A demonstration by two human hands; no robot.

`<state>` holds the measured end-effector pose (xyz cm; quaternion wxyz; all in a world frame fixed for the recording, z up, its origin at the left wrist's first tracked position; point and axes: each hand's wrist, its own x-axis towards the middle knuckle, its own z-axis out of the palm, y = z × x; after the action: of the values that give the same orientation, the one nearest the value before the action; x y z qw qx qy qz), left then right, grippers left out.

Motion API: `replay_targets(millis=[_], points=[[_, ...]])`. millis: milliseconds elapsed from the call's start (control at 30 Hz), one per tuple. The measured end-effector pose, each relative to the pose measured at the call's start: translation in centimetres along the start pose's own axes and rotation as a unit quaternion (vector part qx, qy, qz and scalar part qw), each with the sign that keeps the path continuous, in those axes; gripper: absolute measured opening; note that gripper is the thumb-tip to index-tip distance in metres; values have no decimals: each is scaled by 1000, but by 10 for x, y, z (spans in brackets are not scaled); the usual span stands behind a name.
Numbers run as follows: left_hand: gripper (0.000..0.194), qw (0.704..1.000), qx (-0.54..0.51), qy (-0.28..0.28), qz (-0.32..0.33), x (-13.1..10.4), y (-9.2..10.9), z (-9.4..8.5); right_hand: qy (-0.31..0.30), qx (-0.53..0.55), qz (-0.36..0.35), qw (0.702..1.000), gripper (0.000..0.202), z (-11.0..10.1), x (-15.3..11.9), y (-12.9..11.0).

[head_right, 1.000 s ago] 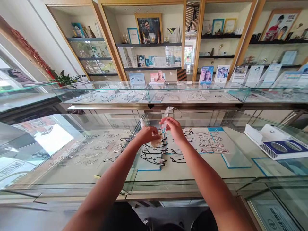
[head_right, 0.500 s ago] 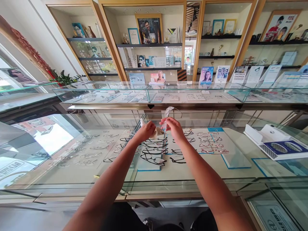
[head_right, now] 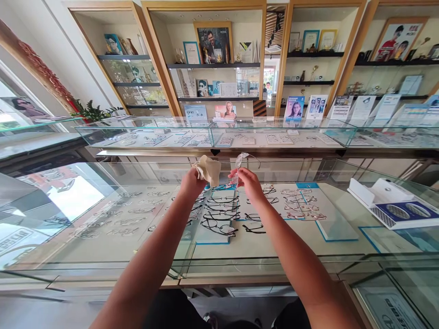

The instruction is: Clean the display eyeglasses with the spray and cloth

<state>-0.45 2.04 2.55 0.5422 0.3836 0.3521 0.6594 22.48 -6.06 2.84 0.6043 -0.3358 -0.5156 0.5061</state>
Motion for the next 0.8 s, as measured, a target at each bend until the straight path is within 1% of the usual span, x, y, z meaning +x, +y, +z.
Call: replay_targets(millis=[133,233,300,367,433,467,567,600,667,800], points=[[20,996,-79,-36,-33,-4,5,7,-1,2,-1,1000,40,0,0,0],[19,988,-127,-71,-51,-9,7,7,1,-4,-1,1000,41,-1,0,0],[22,983,-145,-88,-65,-14,10,6,4,-3,-2,1000,41,-1,0,0],[36,981,-149,-94,-76,-18,12,5,5,2,-4,1000,40,-1,0,-1],[52,983,-137,-95,-73,-21,13,5,5,5,-9,1000,39,0,0,-3],[53,986,-122,-95,-66,-22,13,6,5,4,-13,1000,39,0,-1,-4],[40,990,-63,-116,-52,-24,11,8,3,-2,-24,1000,38,1,-3,-7],[40,989,-53,-127,-57,-25,10,9,1,-6,-29,1000,38,2,-4,-8],[42,986,-56,-139,-73,-26,8,12,-4,-15,-38,999,39,2,-5,-9],[35,983,-76,-137,-92,-28,5,16,-17,-22,-46,999,39,3,-6,-9]])
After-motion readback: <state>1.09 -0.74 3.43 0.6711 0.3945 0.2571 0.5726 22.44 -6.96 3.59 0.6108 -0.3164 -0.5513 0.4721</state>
